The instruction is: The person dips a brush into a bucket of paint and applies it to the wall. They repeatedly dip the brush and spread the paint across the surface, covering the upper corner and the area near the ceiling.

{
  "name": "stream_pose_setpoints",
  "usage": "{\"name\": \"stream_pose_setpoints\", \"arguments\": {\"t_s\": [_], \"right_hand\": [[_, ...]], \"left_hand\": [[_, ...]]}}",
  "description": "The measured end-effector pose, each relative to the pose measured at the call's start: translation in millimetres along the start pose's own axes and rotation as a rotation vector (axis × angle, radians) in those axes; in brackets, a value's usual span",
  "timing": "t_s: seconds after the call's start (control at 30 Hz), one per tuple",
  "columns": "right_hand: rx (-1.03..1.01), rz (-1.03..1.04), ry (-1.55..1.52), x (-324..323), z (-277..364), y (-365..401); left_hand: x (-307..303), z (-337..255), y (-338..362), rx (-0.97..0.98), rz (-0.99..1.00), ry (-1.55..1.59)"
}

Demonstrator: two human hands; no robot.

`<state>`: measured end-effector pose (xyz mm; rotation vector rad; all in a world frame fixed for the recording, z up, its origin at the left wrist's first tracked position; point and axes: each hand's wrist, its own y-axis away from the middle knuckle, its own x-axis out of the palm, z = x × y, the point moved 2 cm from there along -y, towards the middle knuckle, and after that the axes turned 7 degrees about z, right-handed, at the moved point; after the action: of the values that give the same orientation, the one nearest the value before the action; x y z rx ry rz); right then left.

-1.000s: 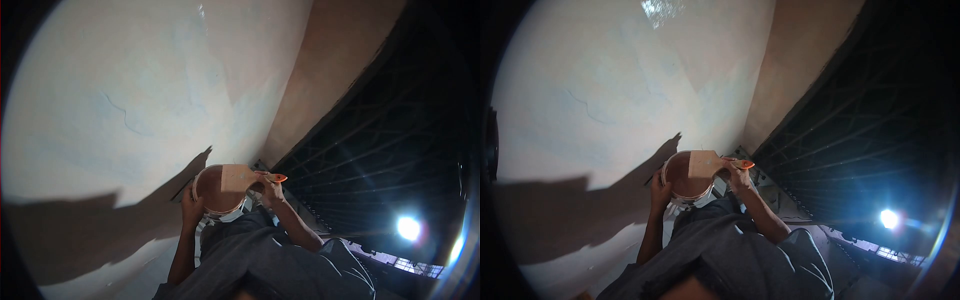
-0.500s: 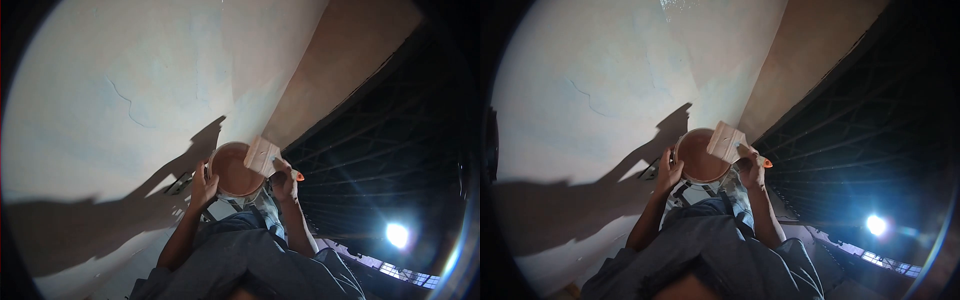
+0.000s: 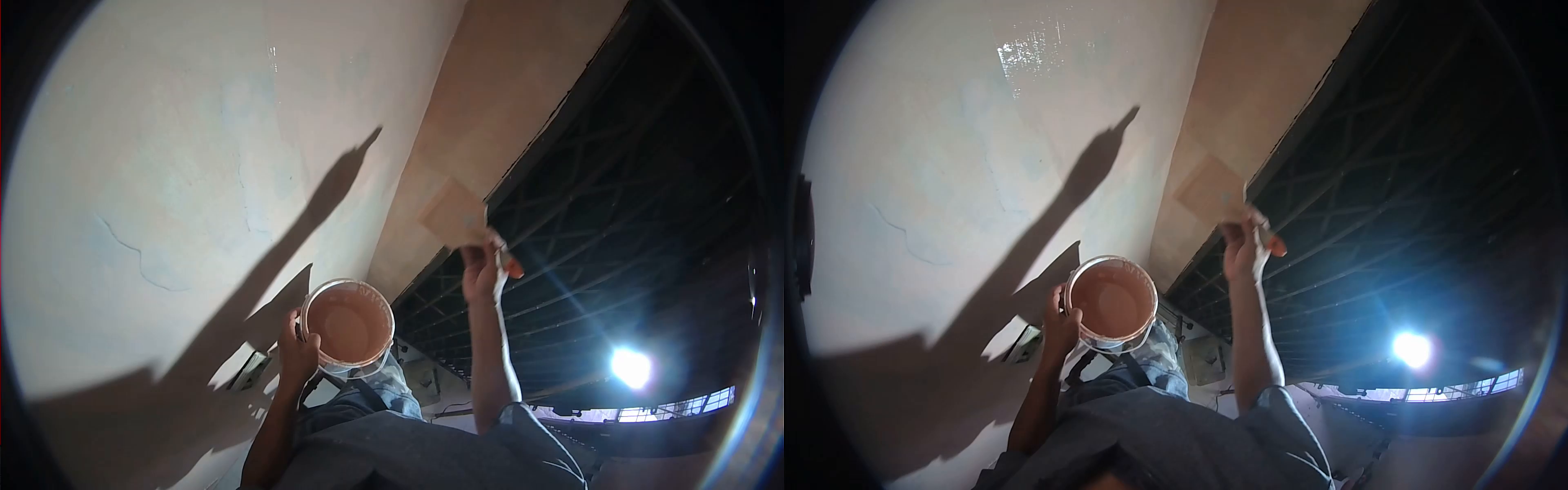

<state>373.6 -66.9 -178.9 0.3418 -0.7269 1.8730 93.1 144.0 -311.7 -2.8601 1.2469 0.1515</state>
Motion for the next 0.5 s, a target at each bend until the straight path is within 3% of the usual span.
{"name": "stream_pose_setpoints", "arguments": {"t_s": [0.13,0.17,0.23,0.37,0.5], "right_hand": [[-0.213,0.097,0.727,22,66,-86],[-0.227,0.097,0.729,30,74,-102],[-0.463,0.305,1.247,51,93,-126],[-0.502,0.486,1.514,93,113,-159],[-0.797,0.673,2.03,136,155,-185]], "left_hand": [[5,-43,0,0.11,0.04,-0.083],[5,-43,-1,0.122,0.043,-0.077],[6,-46,-3,0.026,0.092,-0.1],[6,-44,-4,0.103,0.068,-0.095],[4,-41,-7,0.0,0.104,-0.041]]}}
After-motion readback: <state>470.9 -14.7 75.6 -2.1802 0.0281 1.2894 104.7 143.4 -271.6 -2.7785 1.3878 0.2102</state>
